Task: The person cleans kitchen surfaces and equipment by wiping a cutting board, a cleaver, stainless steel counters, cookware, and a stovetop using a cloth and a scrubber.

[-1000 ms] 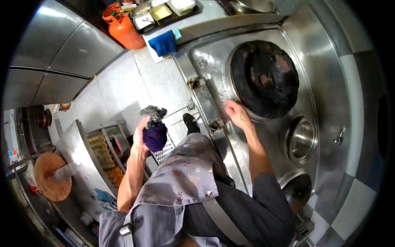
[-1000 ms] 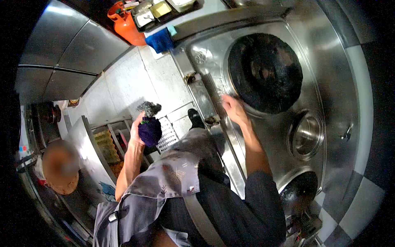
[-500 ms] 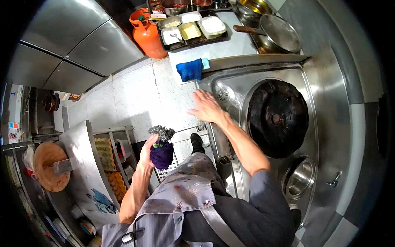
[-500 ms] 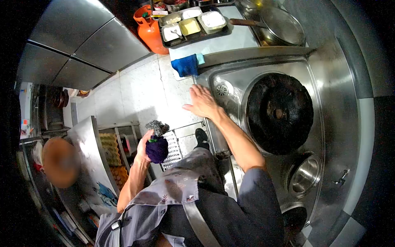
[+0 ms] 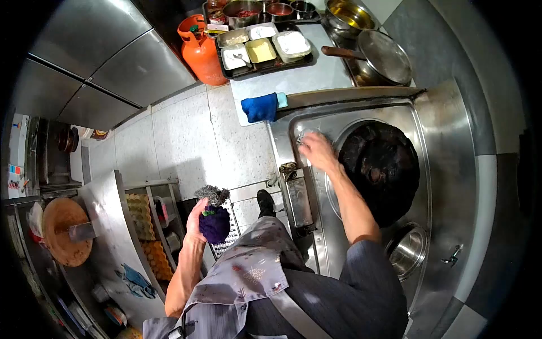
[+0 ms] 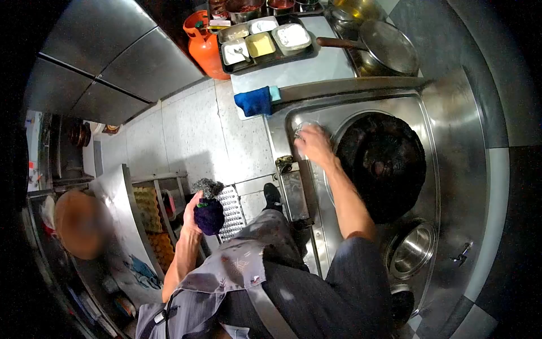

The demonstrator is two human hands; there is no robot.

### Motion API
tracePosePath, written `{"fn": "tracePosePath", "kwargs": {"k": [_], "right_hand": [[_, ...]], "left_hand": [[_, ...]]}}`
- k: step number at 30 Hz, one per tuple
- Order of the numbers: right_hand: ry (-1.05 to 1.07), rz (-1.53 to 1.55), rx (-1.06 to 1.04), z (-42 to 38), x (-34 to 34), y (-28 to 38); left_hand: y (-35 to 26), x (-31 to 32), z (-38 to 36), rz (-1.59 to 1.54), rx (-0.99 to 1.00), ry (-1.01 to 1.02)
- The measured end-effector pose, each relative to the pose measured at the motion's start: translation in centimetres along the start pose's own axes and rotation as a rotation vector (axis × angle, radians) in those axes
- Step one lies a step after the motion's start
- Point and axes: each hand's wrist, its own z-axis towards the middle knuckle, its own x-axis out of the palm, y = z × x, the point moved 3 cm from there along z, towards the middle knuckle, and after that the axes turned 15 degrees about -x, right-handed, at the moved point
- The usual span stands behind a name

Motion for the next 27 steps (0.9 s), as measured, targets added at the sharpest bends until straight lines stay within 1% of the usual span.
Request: {"fn": "tracePosePath", "kwargs": {"k": [1,2,3,5,7,8,9,11,12,14,15,17,19,20,21,22,24,25,26,27], "right_hand": [[-0.128,-0.051,-0.021,0.5,-2.0,0.4],[-0.23,-0.239,0.13,1.3,-4.0,0.4],[-0.337,-0.26,0.196,2.5,-5.3,-0.8],[-0.358,-0.197,0.373,5.2,-5.8,-1.2],[-0.317,-0.303,0.333,6.0,-3.4,0.4],[-0.274,-0.356,0.18,5.8,-2.3,0.6],[-0.254,-0.329,0.014,4.9,-1.8,1.7],[-0.066,-0.244,-0.197,3.4,-1.9,3.2],[-0.066,-0.245,-0.2,3.1,-2.5,2.2],[-0.137,-0.049,0.012,2.4,-3.5,-1.2],[-0.233,-0.217,0.118,1.4,-6.4,0.8],[-0.572,-0.377,0.362,2.6,-5.4,-4.8],[-0.398,-0.221,0.431,4.0,-5.3,-2.7],[-0.2,-0.335,0.37,5.4,-3.6,-1.9],[-0.156,-0.167,0.32,4.9,-3.7,1.9],[-0.087,-0.119,0.182,4.7,-3.4,4.2],[-0.144,-0.125,-0.321,5.2,1.4,3.6],[-0.106,0.131,-0.286,3.9,0.0,5.4],[-0.099,0.178,-0.255,3.6,-0.2,4.9],[-0.095,0.221,-0.226,3.4,-0.6,4.3]], "left_hand": [[0.0,0.3,0.0,0.02,0.004,0.024],[-0.1,0.4,0.0,0.022,-0.001,-0.003],[-0.1,0.7,0.1,0.024,0.005,0.001],[0.0,1.1,-0.2,0.032,0.006,0.016],[0.4,1.7,-0.6,0.037,0.012,-0.005],[0.3,1.9,-0.6,0.035,0.022,-0.024],[0.5,1.7,-0.5,0.031,0.025,-0.023],[0.5,1.0,-0.2,0.017,0.028,-0.032],[0.5,0.9,-0.1,0.02,0.03,-0.028],[0.6,0.5,-0.2,0.017,0.04,0.001],[0.6,0.4,-0.2,0.016,0.048,0.031],[0.7,0.1,-0.3,0.026,0.043,0.019],[0.8,0.1,-0.2,0.054,0.025,0.006],[1.0,0.2,-0.1,0.042,0.032,-0.051],[1.1,0.2,0.1,0.028,0.039,-0.105],[1.1,0.5,0.2,0.023,0.043,-0.101],[0.9,0.3,0.4,0.047,0.031,-0.075],[0.9,0.2,0.7,0.068,0.016,-0.054],[0.6,0.0,0.7,0.093,0.006,-0.031],[0.8,0.5,0.5,0.052,0.032,-0.075]]}}
